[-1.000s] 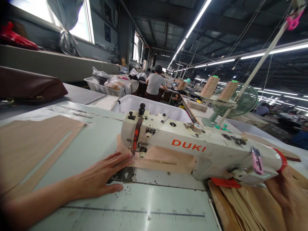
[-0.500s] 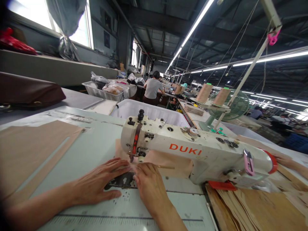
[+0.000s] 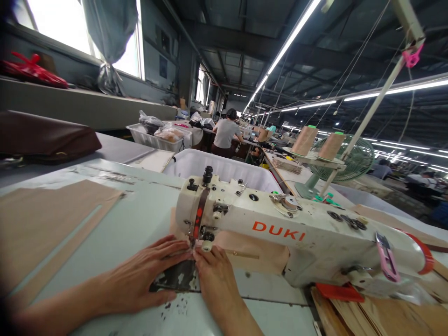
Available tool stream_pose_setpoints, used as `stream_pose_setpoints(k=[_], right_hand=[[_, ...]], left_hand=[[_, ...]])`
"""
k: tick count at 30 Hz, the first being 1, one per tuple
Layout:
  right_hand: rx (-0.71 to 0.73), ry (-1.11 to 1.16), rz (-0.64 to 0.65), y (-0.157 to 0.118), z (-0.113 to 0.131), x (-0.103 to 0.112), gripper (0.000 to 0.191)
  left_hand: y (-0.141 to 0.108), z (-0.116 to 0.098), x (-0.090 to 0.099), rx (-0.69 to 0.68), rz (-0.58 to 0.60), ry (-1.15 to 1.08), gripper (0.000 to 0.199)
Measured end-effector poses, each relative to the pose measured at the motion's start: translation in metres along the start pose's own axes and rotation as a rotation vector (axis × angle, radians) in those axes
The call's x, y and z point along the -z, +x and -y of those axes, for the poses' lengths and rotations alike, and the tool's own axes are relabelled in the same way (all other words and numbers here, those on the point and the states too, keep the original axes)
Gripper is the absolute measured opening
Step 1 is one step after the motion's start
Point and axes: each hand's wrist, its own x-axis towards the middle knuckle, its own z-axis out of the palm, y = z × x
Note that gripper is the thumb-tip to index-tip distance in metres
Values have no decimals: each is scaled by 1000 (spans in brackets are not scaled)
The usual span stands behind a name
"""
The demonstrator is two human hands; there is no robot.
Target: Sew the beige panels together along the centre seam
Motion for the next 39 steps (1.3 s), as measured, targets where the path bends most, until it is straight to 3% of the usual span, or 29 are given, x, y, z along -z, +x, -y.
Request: stream_pose_setpoints(k=[13, 23, 27, 30, 33, 35, 38, 39], right_hand=[[-63, 47, -8, 5, -1, 4, 40], [-55, -48, 24, 1, 0, -1, 42], [-68, -54, 5, 4, -1, 4, 40], [-154, -101, -28, -3, -14, 16, 34], [-282, -168, -76, -33, -27, 35, 35], [-332, -198, -81, -66, -23, 45, 37], [-239, -162, -2, -117, 6, 43, 37], [-178, -118, 32, -129, 18, 39, 38]], left_hand=[[3, 3, 0, -27, -16, -11, 78], [5, 2, -1, -25, -5, 26, 79], [7, 2, 2, -33, -12, 50, 78], [7, -4, 5, -2, -24, 99, 73], [-10, -25, 3, 72, -98, 150, 54], [-38, -48, -10, 88, -153, 152, 47], [-91, -85, -46, 27, -198, -117, 42], [-106, -95, -60, 100, -229, -269, 31]])
